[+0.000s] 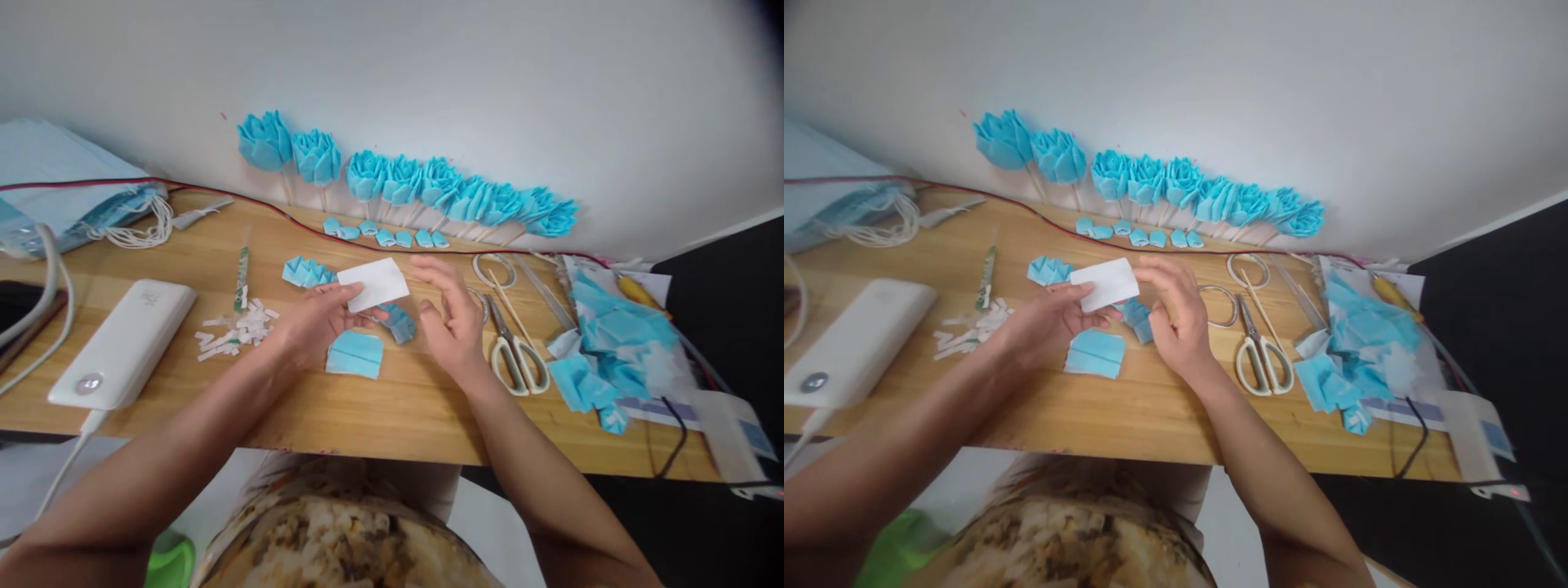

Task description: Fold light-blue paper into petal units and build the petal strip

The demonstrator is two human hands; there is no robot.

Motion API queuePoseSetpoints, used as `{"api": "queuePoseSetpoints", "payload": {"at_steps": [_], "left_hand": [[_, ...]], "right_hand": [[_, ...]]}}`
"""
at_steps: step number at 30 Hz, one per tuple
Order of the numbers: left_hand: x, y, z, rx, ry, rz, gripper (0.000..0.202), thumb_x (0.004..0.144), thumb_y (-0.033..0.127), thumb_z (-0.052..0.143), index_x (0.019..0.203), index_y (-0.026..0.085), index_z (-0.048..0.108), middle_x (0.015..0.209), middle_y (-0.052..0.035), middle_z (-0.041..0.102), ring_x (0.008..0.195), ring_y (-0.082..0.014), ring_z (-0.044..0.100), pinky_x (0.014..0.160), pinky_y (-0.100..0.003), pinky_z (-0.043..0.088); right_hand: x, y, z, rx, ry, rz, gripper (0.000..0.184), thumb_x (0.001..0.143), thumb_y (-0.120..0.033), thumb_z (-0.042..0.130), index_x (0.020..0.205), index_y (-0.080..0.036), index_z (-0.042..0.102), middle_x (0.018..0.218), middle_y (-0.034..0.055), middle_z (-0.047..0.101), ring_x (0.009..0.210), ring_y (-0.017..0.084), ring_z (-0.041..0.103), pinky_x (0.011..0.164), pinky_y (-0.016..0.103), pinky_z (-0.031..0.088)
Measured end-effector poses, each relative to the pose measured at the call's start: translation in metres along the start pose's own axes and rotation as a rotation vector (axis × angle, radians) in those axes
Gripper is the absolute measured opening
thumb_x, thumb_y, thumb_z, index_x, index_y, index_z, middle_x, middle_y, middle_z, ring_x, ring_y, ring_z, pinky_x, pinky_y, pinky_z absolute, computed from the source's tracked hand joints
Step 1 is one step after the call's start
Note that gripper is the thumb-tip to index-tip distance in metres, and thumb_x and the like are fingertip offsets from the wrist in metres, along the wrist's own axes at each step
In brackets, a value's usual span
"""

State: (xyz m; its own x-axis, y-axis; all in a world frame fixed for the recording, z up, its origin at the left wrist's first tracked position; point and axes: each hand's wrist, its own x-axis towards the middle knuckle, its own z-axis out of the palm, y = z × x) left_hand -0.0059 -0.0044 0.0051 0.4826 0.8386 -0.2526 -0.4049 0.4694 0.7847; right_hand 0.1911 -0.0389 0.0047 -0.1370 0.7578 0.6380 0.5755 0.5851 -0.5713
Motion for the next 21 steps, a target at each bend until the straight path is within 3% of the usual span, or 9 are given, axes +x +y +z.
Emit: {"api": "queuePoseSetpoints", "payload": {"at_steps": [6,14,21], "left_hand": [[-0.001,0.002,0.001,-0.001,-0.015,0.013,0.02,0.087,0.021,0.064,0.1,0.007,0.069,0.093,-0.0144,0.076,0.073,-0.0199,0.071,0.07,-0.031,0.056],[-0.001,0.0,0.0,0.078,-0.047,0.017,0.025,0.079,0.027,0.075,0.094,0.008,0.072,0.091,-0.0128,0.076,0.07,-0.0185,0.069,0.067,-0.031,0.055],[0.0,-0.005,-0.003,0.157,-0.053,0.034,0.033,0.075,0.036,0.079,0.096,0.01,0.076,0.09,-0.0125,0.078,0.074,-0.0195,0.07,0.069,-0.031,0.053]], "right_hand": [[-0.003,0.017,0.007,0.253,-0.032,0.136,0.027,0.09,-0.019,0.062,0.114,-0.031,0.065,0.131,0.0033,0.064,0.126,0.023,0.059,0.109,0.046,0.046],[-0.005,0.016,0.01,0.286,-0.023,0.215,0.007,0.088,-0.024,0.069,0.093,-0.028,0.072,0.104,0.0013,0.072,0.106,0.019,0.067,0.097,0.038,0.051],[-0.004,0.013,0.01,0.295,-0.019,0.295,0.005,0.087,-0.028,0.068,0.089,-0.024,0.07,0.1,0.0023,0.074,0.097,0.018,0.068,0.091,0.035,0.053]]}}
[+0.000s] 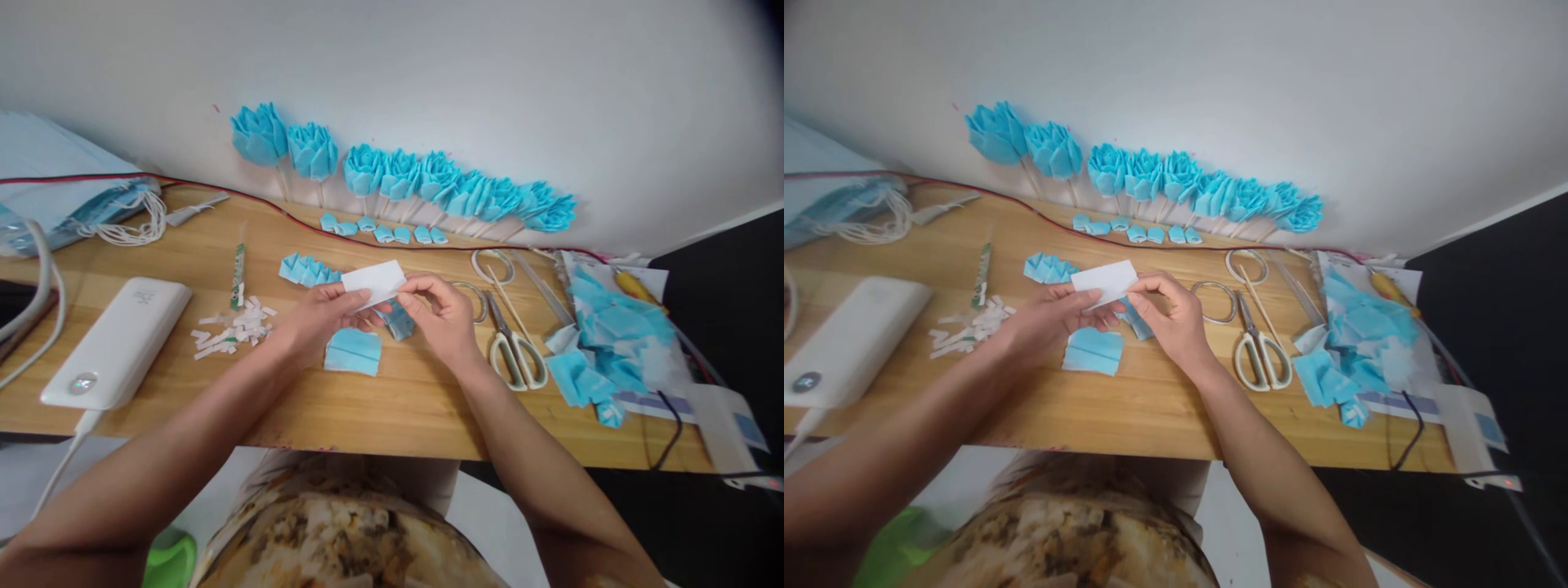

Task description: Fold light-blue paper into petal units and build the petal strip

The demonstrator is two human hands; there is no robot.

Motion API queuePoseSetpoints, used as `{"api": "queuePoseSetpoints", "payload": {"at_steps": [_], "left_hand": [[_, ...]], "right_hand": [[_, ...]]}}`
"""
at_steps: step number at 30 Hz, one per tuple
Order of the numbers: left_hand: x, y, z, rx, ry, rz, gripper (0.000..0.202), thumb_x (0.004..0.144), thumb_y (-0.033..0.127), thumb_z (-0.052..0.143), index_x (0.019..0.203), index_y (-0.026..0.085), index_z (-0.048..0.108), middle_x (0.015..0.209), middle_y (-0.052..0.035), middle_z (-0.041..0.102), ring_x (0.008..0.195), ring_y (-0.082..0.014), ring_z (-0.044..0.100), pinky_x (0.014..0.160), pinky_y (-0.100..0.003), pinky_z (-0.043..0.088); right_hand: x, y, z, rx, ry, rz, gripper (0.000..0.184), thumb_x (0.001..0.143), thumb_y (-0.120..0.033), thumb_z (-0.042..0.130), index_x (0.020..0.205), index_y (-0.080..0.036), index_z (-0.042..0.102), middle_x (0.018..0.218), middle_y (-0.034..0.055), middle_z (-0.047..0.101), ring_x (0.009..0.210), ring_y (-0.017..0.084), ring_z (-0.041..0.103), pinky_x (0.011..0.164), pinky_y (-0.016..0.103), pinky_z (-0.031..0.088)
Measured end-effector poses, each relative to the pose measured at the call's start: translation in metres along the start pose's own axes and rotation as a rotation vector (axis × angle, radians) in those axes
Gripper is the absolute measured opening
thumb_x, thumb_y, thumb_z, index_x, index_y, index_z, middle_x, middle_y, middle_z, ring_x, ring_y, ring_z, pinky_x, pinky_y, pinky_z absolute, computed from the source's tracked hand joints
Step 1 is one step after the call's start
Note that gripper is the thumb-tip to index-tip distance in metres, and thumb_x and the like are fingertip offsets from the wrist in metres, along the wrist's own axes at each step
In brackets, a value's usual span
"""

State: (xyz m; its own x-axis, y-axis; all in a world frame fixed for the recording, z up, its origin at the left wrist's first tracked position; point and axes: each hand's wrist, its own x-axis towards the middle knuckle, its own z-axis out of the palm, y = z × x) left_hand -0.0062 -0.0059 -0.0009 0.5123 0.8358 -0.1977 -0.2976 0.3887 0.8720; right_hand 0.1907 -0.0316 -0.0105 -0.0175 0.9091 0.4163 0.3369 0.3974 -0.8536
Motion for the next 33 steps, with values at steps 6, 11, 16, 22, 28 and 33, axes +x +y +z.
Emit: {"api": "queuePoseSetpoints", "payload": {"at_steps": [6,11,16,22,28,33], "left_hand": [[-0.0006,0.0001,0.0001,0.025,-0.01,-0.019,0.034,0.074,0.039,0.08,0.094,0.012,0.075,0.09,-0.012,0.078,0.074,-0.019,0.07,0.071,-0.031,0.053],[0.0003,0.0006,0.0006,0.065,-0.007,-0.029,0.05,0.077,0.055,0.074,0.098,0.01,0.073,0.092,-0.0151,0.077,0.074,-0.0206,0.07,0.067,-0.031,0.053],[0.0009,0.0011,0.0013,0.241,0.055,0.047,0.041,0.071,0.046,0.081,0.09,0.011,0.073,0.091,-0.0124,0.078,0.071,-0.0176,0.068,0.066,-0.029,0.053],[0.0001,0.0045,0.0034,0.361,0.095,0.114,0.024,0.077,0.036,0.071,0.082,0.013,0.071,0.077,-0.0061,0.076,0.063,-0.0139,0.065,0.061,-0.026,0.051],[-0.0026,0.0054,0.0069,0.466,0.089,0.128,0.019,0.077,0.03,0.069,0.085,0.013,0.07,0.065,-0.0017,0.071,0.059,-0.0141,0.063,0.058,-0.026,0.049],[-0.0044,0.0065,0.0088,0.396,0.2,0.217,0.027,0.078,0.03,0.071,0.099,0.014,0.071,0.064,-0.0002,0.068,0.06,-0.014,0.062,0.058,-0.026,0.046]], "right_hand": [[-0.0002,-0.0028,0.0012,-0.028,0.028,0.057,0.006,0.087,-0.026,0.067,0.09,-0.023,0.069,0.089,0.0005,0.072,0.084,0.015,0.067,0.082,0.031,0.054],[0.0001,-0.0042,0.0019,-0.044,0.058,0.072,0.013,0.086,-0.025,0.066,0.099,-0.024,0.07,0.083,-0.0014,0.066,0.079,0.013,0.063,0.079,0.029,0.054],[-0.001,-0.005,0.0027,-0.021,0.044,0.069,0.015,0.087,-0.025,0.066,0.102,-0.025,0.07,0.083,-0.0016,0.063,0.079,0.013,0.061,0.08,0.03,0.053],[-0.0035,-0.0028,0.0012,0.145,-0.067,0.15,0.037,0.094,-0.047,0.058,0.126,-0.03,0.061,0.088,0.0008,0.064,0.079,0.016,0.061,0.075,0.033,0.053],[-0.0018,-0.0053,0.0029,0.162,-0.163,0.188,0.056,0.087,-0.038,0.068,0.139,-0.028,0.049,0.09,0.0003,0.069,0.081,0.016,0.064,0.079,0.033,0.054],[-0.0028,-0.0095,0.0035,0.06,-0.16,0.186,0.051,0.086,-0.029,0.064,0.136,-0.028,0.054,0.087,-0.0005,0.069,0.074,0.016,0.063,0.073,0.032,0.055]]}}
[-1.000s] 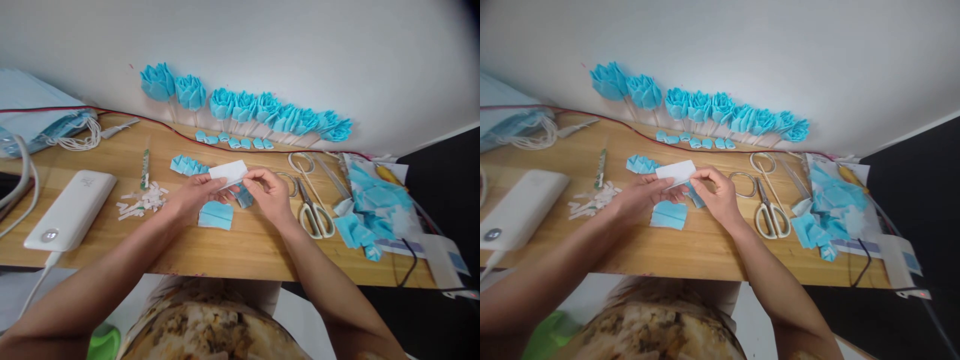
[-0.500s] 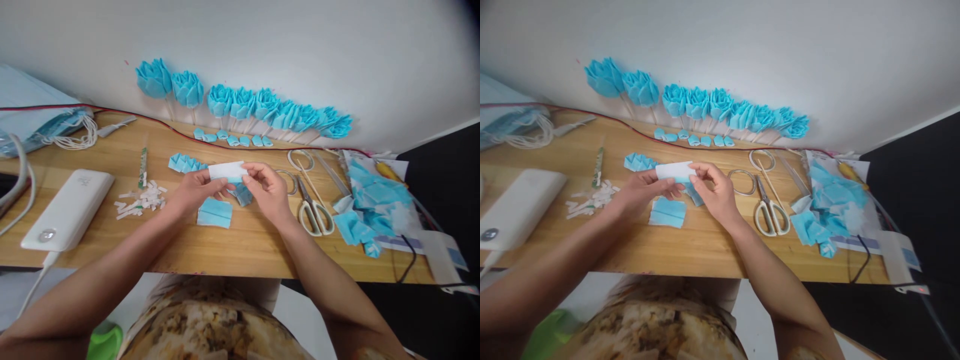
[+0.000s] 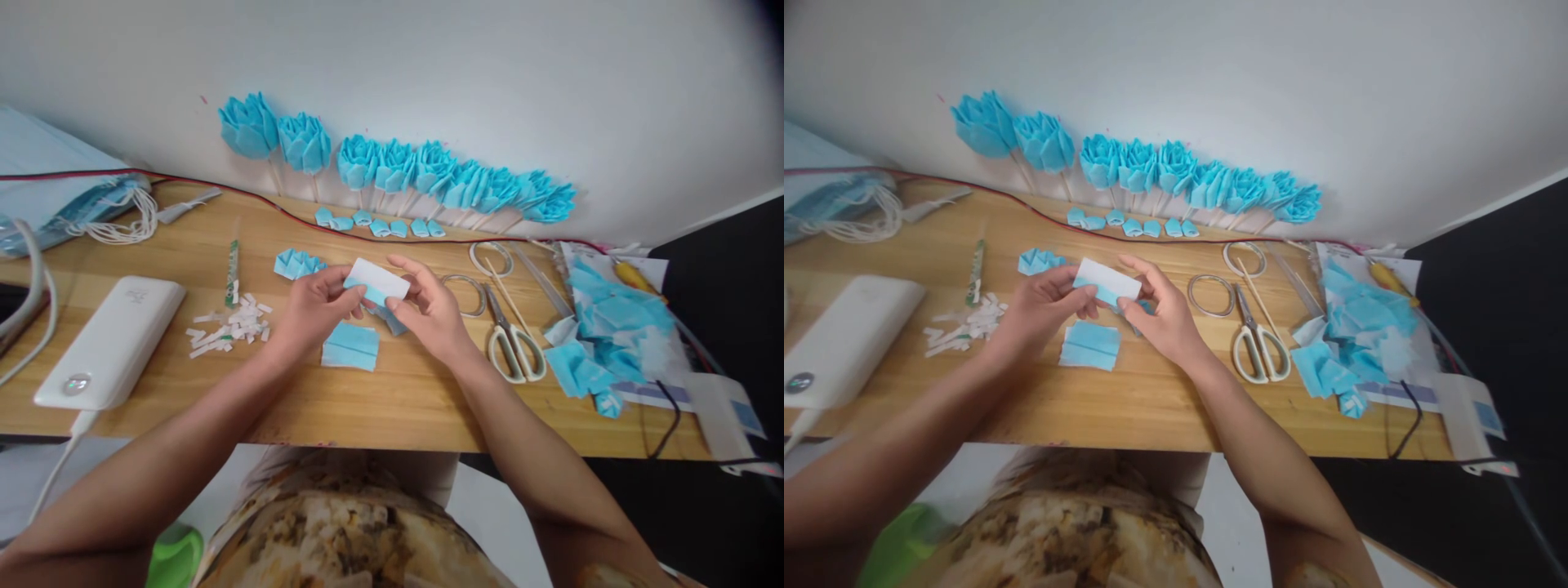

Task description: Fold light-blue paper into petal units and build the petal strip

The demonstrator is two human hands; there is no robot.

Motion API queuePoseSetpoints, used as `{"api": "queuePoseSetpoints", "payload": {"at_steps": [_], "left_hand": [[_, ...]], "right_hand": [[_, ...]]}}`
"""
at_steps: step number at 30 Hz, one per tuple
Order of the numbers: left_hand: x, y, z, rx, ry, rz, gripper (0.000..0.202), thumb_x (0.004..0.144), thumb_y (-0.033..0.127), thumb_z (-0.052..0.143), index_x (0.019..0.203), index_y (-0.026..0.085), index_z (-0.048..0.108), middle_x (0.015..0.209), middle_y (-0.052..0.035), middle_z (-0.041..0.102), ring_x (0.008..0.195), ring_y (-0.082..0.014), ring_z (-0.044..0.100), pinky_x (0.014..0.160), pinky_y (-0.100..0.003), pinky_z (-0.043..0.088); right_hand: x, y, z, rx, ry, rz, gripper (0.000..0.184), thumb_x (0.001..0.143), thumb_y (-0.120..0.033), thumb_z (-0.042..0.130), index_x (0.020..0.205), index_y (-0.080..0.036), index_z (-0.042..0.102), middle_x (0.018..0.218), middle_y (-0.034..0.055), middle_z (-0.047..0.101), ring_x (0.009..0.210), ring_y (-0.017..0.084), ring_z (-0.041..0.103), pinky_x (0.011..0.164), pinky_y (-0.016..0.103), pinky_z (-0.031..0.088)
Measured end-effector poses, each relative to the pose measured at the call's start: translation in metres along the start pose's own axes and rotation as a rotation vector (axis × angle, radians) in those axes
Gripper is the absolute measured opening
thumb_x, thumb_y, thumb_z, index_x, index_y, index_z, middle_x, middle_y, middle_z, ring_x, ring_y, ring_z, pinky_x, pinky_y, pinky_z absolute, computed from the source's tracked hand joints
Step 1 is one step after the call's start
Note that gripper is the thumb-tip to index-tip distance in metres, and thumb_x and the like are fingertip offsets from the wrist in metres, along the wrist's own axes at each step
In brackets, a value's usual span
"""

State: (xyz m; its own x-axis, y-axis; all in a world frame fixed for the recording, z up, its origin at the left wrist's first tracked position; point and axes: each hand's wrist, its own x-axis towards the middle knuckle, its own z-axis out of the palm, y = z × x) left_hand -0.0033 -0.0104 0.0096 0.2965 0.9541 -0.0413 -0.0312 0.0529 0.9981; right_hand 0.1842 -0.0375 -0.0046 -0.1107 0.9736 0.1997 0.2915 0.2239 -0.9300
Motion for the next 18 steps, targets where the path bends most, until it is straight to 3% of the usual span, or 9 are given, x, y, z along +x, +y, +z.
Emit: {"api": "queuePoseSetpoints", "payload": {"at_steps": [3,7,12,18], "left_hand": [[0.001,-0.001,0.0,-0.152,0.023,-0.014,0.035,0.075,0.035,0.077,0.102,0.015,0.068,0.067,0.0002,0.067,0.057,-0.0121,0.058,0.056,-0.026,0.045],[0.003,-0.008,0.0,-0.295,-0.15,-0.167,0.039,0.068,0.048,0.082,0.079,0.014,0.068,0.07,-0.0027,0.067,0.058,-0.0122,0.057,0.056,-0.027,0.045],[0.003,-0.015,0.0,-0.148,-0.103,-0.148,0.04,0.072,0.05,0.079,0.061,0.014,0.065,0.061,-0.0028,0.064,0.057,-0.0123,0.056,0.059,-0.028,0.043],[0.005,-0.011,-0.002,-0.046,-0.039,-0.14,0.039,0.073,0.048,0.076,0.054,0.016,0.064,0.056,-0.0018,0.061,0.053,-0.0112,0.051,0.058,-0.028,0.04]], "right_hand": [[-0.001,0.001,0.001,-0.023,0.022,-0.025,0.05,0.087,-0.028,0.064,0.136,-0.029,0.054,0.093,0.0007,0.071,0.079,0.017,0.065,0.076,0.033,0.057],[0.0,0.003,0.001,0.003,0.054,-0.073,0.048,0.088,-0.026,0.063,0.135,-0.029,0.055,0.092,0.0001,0.071,0.082,0.017,0.066,0.081,0.035,0.056],[-0.001,0.003,0.004,-0.046,0.065,-0.093,0.049,0.086,-0.023,0.065,0.134,-0.028,0.058,0.093,-0.0004,0.071,0.08,0.016,0.064,0.08,0.033,0.055],[-0.002,0.005,0.003,-0.049,0.078,-0.073,0.043,0.092,-0.034,0.061,0.135,-0.031,0.058,0.082,-0.002,0.067,0.071,0.014,0.06,0.07,0.03,0.053]]}}
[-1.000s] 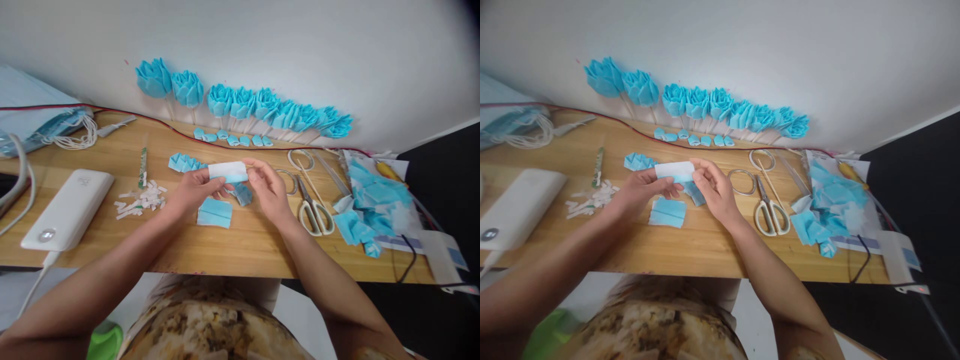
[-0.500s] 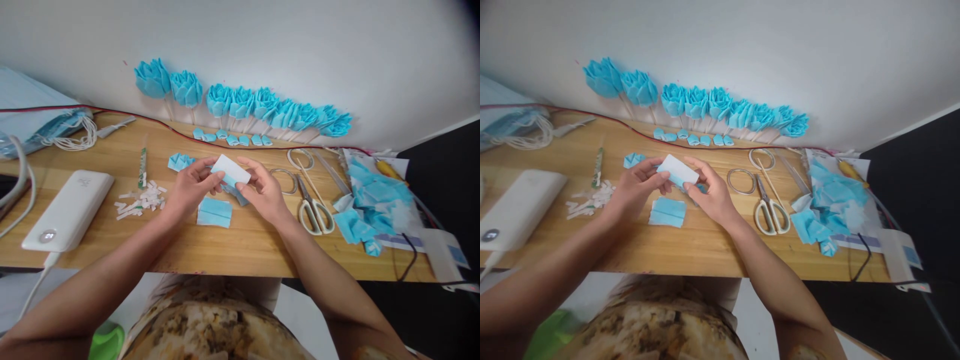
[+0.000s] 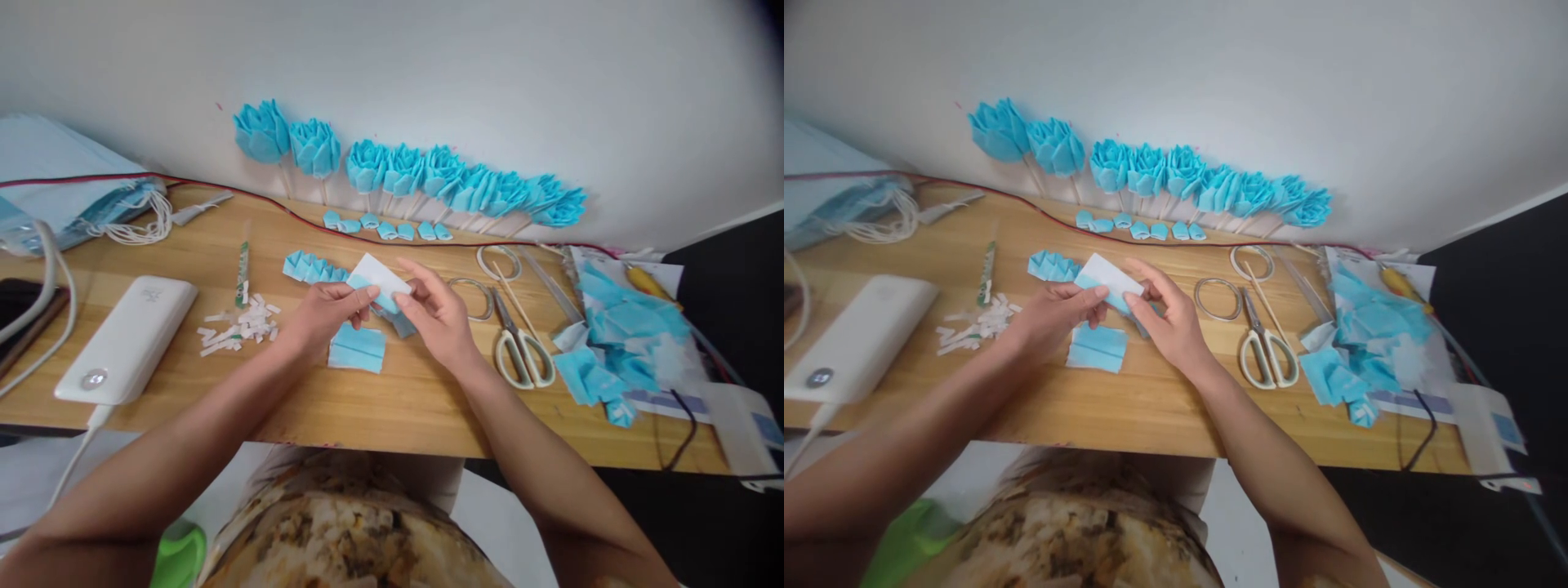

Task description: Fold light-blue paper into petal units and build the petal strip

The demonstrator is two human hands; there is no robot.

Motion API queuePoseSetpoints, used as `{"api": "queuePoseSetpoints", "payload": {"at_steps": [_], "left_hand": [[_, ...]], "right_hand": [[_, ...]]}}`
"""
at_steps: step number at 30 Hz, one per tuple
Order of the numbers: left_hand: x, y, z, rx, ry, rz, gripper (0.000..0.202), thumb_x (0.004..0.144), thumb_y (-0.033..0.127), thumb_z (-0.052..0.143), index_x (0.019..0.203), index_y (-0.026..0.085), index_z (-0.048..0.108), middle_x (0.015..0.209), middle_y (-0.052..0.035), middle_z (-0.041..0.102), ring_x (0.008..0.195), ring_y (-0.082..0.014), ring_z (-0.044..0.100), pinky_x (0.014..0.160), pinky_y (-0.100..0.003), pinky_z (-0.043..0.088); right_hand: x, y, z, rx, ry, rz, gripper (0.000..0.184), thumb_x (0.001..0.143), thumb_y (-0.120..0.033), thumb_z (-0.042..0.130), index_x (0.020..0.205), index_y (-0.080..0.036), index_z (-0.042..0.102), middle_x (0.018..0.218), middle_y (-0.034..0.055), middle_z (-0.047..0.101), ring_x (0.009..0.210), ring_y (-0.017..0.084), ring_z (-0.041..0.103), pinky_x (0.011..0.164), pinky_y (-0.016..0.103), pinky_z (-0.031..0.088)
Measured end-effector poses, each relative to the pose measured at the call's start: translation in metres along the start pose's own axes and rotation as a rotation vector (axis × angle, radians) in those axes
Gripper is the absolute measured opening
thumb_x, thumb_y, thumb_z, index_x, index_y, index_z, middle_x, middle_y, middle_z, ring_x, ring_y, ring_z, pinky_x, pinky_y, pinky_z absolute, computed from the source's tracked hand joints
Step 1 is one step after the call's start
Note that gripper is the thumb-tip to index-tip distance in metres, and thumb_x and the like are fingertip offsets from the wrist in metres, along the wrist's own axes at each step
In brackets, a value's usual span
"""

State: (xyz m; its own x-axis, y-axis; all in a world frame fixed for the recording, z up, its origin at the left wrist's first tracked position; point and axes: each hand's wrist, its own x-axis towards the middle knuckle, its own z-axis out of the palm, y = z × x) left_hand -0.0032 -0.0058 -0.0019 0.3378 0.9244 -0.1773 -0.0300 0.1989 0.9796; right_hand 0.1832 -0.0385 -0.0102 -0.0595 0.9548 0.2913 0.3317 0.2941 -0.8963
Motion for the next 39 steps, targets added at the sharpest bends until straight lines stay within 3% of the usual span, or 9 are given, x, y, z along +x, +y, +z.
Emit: {"api": "queuePoseSetpoints", "payload": {"at_steps": [3,7,14,20,25,32,36,39], "left_hand": [[0.0,0.001,-0.001,-0.02,-0.011,0.0,0.038,0.073,0.047,0.076,0.056,0.016,0.066,0.058,-0.0026,0.062,0.055,-0.0116,0.051,0.059,-0.028,0.04],[-0.001,0.003,-0.002,-0.14,-0.027,-0.035,0.033,0.073,0.043,0.078,0.061,0.014,0.068,0.059,-0.0034,0.062,0.058,-0.0126,0.052,0.057,-0.028,0.039],[-0.001,0.007,-0.002,-0.306,-0.085,-0.077,0.029,0.076,0.035,0.078,0.063,0.012,0.067,0.061,-0.0037,0.063,0.056,-0.011,0.054,0.055,-0.026,0.04],[-0.001,0.004,-0.001,-0.265,-0.093,-0.097,0.03,0.073,0.038,0.079,0.061,0.013,0.066,0.058,-0.0027,0.062,0.055,-0.0109,0.053,0.055,-0.025,0.039],[0.001,0.0,-0.002,-0.042,-0.032,-0.023,0.038,0.074,0.045,0.075,0.053,0.017,0.061,0.054,-0.0014,0.059,0.054,-0.0115,0.05,0.058,-0.027,0.039],[-0.003,0.006,-0.001,0.224,0.024,0.059,0.04,0.076,0.048,0.072,0.051,0.018,0.063,0.051,-0.0003,0.055,0.054,-0.0124,0.047,0.056,-0.027,0.035],[-0.005,0.008,0.0,0.238,0.006,0.052,0.042,0.074,0.05,0.073,0.05,0.018,0.061,0.053,-0.0004,0.056,0.055,-0.0125,0.048,0.055,-0.026,0.037],[-0.005,0.008,0.0,0.249,-0.001,0.049,0.039,0.076,0.048,0.072,0.052,0.019,0.064,0.053,-0.0003,0.057,0.055,-0.0129,0.049,0.056,-0.026,0.038]], "right_hand": [[0.002,0.001,-0.004,0.012,0.055,-0.028,0.037,0.096,-0.033,0.056,0.132,-0.031,0.061,0.086,-0.001,0.068,0.075,0.015,0.062,0.072,0.03,0.054],[0.005,0.003,-0.009,-0.047,0.073,-0.103,0.042,0.094,-0.018,0.05,0.133,-0.033,0.06,0.105,0.0006,0.072,0.095,0.017,0.067,0.088,0.035,0.055],[0.006,0.0,-0.008,-0.34,0.023,-0.319,0.057,0.084,-0.007,0.056,0.133,-0.034,0.056,0.133,0.0042,0.063,0.124,0.025,0.057,0.097,0.047,0.052],[0.009,-0.004,-0.008,-0.409,-0.027,-0.44,0.031,0.084,-0.011,0.061,0.103,-0.034,0.068,0.129,0.0009,0.065,0.122,0.028,0.056,0.105,0.053,0.042],[0.009,-0.002,-0.008,-0.331,-0.045,-0.399,0.007,0.089,-0.027,0.067,0.087,-0.031,0.071,0.122,0.0017,0.068,0.118,0.026,0.058,0.102,0.05,0.045],[0.004,-0.002,-0.002,-0.071,-0.01,-0.159,0.008,0.09,-0.031,0.066,0.087,-0.026,0.071,0.117,0.004,0.07,0.112,0.021,0.065,0.098,0.041,0.05],[0.003,0.001,0.001,0.084,-0.004,-0.04,0.01,0.087,-0.034,0.069,0.085,-0.024,0.07,0.098,0.0016,0.073,0.089,0.016,0.068,0.078,0.031,0.054],[0.003,0.0,0.002,0.097,0.021,0.042,0.013,0.084,-0.035,0.071,0.082,-0.022,0.069,0.079,-0.0011,0.07,0.068,0.012,0.061,0.061,0.026,0.048]]}}
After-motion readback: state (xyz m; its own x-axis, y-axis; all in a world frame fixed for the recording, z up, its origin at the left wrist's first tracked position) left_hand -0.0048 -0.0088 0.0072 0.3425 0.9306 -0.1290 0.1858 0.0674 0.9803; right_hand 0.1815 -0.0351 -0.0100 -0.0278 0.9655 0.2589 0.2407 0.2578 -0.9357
